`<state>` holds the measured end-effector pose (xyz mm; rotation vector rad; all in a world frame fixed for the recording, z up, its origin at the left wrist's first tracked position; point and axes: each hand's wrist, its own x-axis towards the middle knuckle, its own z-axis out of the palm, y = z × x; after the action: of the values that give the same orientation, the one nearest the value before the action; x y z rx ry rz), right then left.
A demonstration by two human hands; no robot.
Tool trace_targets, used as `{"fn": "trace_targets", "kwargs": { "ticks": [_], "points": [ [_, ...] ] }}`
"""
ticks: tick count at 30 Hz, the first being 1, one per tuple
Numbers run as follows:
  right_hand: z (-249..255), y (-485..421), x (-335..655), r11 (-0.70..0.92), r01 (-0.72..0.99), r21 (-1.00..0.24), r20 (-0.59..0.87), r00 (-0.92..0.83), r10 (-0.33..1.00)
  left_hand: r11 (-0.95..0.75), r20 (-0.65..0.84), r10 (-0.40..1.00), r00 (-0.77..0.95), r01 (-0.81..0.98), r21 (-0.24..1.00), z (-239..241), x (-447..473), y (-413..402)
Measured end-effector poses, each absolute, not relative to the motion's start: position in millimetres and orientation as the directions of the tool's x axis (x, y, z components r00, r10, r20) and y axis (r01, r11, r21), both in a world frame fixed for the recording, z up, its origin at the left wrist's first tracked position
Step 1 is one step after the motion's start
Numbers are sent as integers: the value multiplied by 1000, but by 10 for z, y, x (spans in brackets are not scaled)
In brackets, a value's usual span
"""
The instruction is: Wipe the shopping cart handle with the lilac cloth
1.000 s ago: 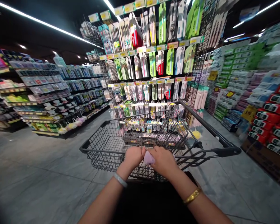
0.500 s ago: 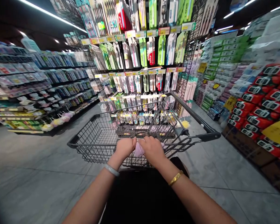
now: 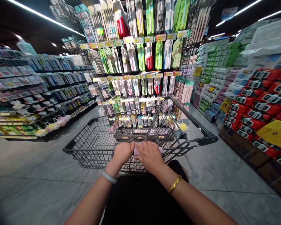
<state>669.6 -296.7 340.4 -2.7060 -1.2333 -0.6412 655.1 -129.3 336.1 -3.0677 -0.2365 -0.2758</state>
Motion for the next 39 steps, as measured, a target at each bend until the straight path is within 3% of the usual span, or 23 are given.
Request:
{"fn": "trace_targets", "kwargs": {
  "ticks": [9, 18, 39],
  "points": [
    [3326, -3545, 6856, -703, 708, 70, 487, 591, 643, -987, 162, 151, 975, 157, -26, 3367, 6547, -1301],
    [3319, -3021, 6845, -676, 724, 135, 444, 566, 695, -986, 177, 147, 973, 159, -55, 3391, 6529, -1277],
    [3336, -2761, 6777, -549, 826, 130, 470, 436, 768, -970, 198, 190, 962, 215, -112, 3331, 6349, -963]
  ]
}}
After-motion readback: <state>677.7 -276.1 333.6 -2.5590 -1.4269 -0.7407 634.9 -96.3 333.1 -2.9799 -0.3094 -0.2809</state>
